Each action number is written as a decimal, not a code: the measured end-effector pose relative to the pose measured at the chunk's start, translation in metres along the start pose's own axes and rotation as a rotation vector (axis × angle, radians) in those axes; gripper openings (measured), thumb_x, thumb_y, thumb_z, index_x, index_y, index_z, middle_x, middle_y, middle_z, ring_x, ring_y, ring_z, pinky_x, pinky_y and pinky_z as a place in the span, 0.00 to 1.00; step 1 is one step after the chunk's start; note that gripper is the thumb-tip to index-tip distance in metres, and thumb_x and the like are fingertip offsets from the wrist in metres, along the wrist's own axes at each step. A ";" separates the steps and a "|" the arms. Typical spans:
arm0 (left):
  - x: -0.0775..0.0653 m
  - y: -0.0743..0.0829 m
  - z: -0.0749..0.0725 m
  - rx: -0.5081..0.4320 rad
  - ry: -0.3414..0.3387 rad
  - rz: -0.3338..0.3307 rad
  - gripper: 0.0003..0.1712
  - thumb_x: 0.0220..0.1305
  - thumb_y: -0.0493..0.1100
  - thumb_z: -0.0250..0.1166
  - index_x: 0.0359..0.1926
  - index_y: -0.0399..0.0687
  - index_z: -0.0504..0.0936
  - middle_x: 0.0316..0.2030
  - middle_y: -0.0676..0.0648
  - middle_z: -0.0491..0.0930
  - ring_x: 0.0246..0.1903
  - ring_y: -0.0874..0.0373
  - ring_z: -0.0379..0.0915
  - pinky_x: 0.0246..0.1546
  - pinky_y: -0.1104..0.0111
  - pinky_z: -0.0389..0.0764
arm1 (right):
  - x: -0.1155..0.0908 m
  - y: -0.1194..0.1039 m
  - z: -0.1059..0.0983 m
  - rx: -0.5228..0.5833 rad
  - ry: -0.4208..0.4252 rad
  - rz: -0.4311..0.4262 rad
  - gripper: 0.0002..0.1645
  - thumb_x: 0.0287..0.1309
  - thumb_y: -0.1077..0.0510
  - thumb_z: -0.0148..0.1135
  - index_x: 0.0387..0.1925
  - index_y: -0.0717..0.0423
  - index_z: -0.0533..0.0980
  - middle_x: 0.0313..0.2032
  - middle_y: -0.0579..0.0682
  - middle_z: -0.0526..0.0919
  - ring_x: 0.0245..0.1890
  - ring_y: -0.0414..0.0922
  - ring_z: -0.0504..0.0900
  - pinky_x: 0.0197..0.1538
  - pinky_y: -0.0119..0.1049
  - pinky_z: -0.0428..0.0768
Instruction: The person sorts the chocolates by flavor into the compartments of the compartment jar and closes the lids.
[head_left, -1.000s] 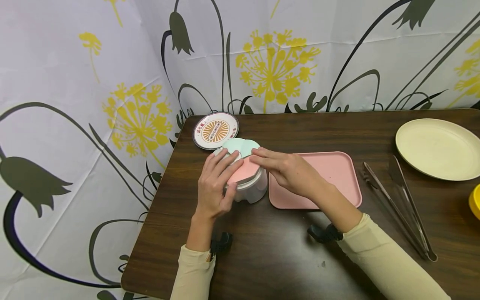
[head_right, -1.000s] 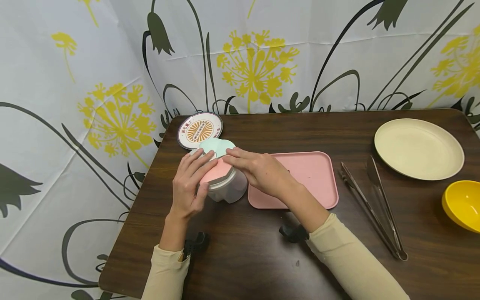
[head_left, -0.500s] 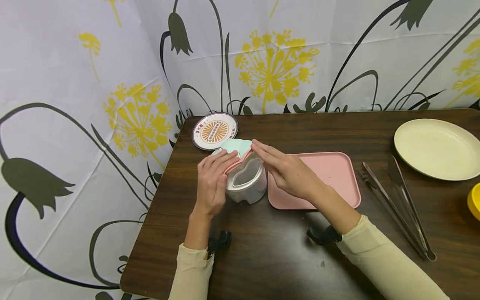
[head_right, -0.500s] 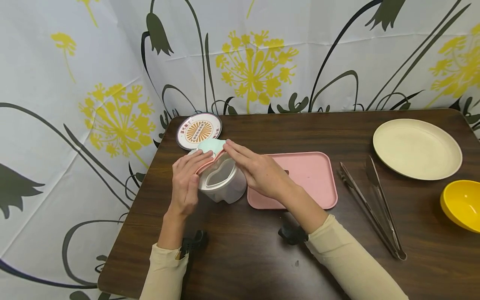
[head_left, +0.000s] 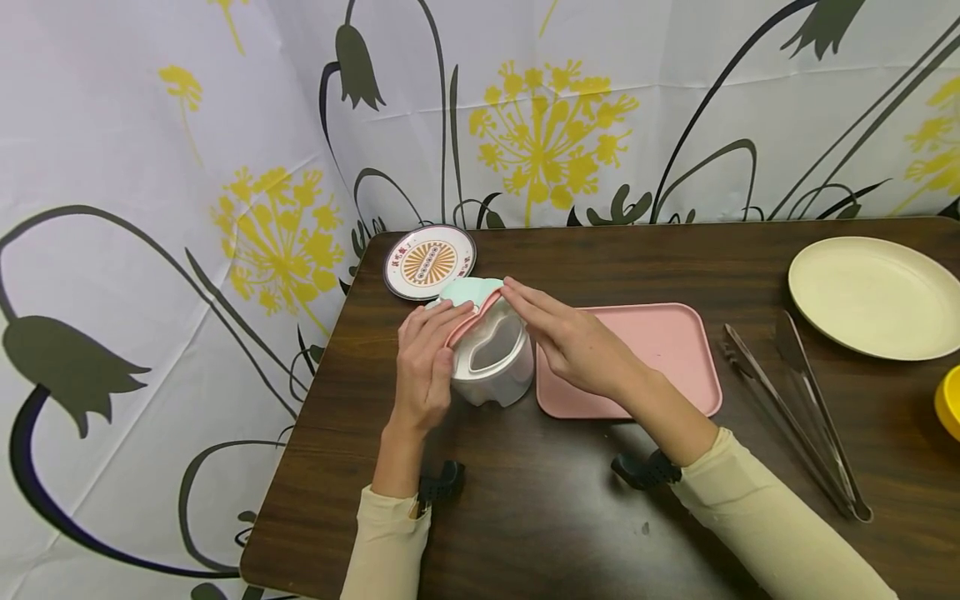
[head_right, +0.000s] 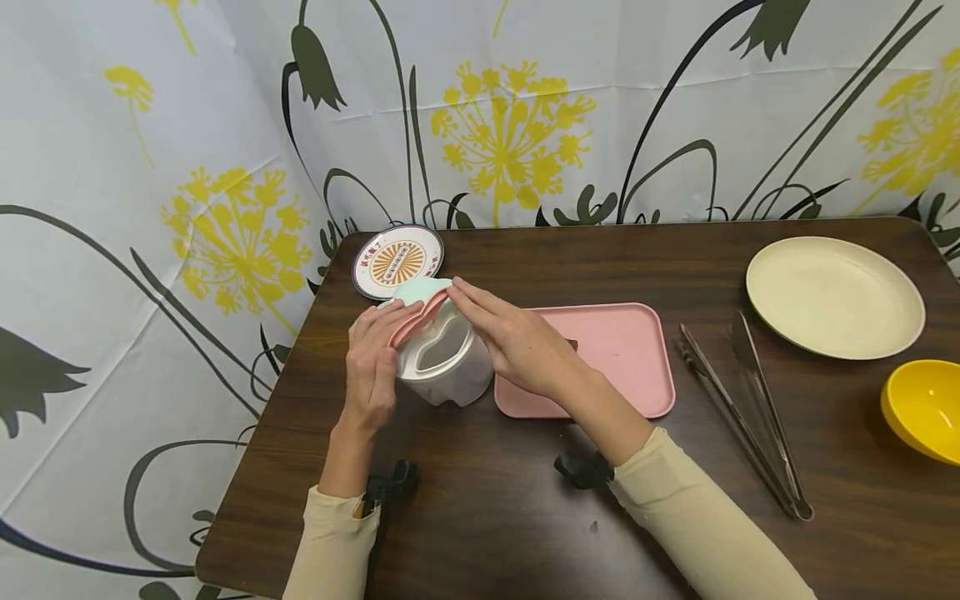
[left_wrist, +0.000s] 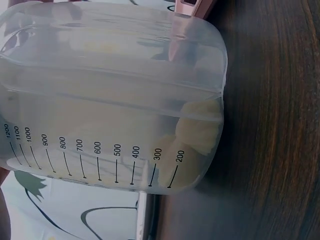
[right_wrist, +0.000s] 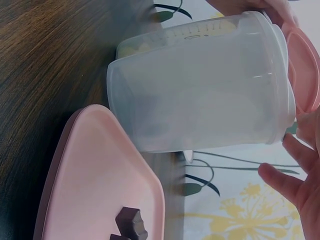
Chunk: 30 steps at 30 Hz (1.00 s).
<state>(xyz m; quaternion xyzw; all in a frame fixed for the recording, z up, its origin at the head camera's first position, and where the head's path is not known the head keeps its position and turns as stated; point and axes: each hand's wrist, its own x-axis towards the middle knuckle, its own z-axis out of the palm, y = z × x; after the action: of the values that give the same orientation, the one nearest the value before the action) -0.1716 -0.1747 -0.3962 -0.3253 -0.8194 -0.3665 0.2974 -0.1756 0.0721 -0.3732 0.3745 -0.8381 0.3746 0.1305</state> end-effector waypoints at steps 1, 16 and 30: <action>0.000 0.000 0.001 0.004 0.002 0.000 0.30 0.72 0.52 0.37 0.54 0.44 0.83 0.56 0.47 0.80 0.59 0.45 0.69 0.64 0.44 0.54 | 0.000 0.000 0.000 0.003 -0.001 -0.002 0.35 0.67 0.65 0.54 0.74 0.52 0.60 0.72 0.50 0.62 0.67 0.46 0.68 0.64 0.44 0.69; -0.001 0.002 0.003 0.033 0.005 -0.027 0.31 0.73 0.52 0.35 0.55 0.44 0.81 0.56 0.47 0.80 0.63 0.46 0.68 0.64 0.41 0.55 | -0.003 0.001 0.000 -0.016 -0.043 0.007 0.32 0.69 0.64 0.53 0.73 0.57 0.61 0.72 0.52 0.61 0.69 0.47 0.63 0.68 0.46 0.63; -0.003 0.001 0.006 0.040 0.034 -0.015 0.31 0.73 0.52 0.35 0.56 0.43 0.81 0.55 0.46 0.81 0.62 0.45 0.69 0.66 0.45 0.54 | -0.043 0.002 -0.025 -0.006 -0.086 0.232 0.35 0.66 0.57 0.60 0.73 0.48 0.62 0.72 0.46 0.62 0.68 0.48 0.65 0.60 0.49 0.71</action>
<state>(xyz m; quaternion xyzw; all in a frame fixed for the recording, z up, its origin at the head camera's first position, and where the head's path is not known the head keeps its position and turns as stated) -0.1708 -0.1705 -0.4013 -0.3068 -0.8240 -0.3575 0.3149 -0.1491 0.1138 -0.3789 0.2905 -0.8816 0.3683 0.0513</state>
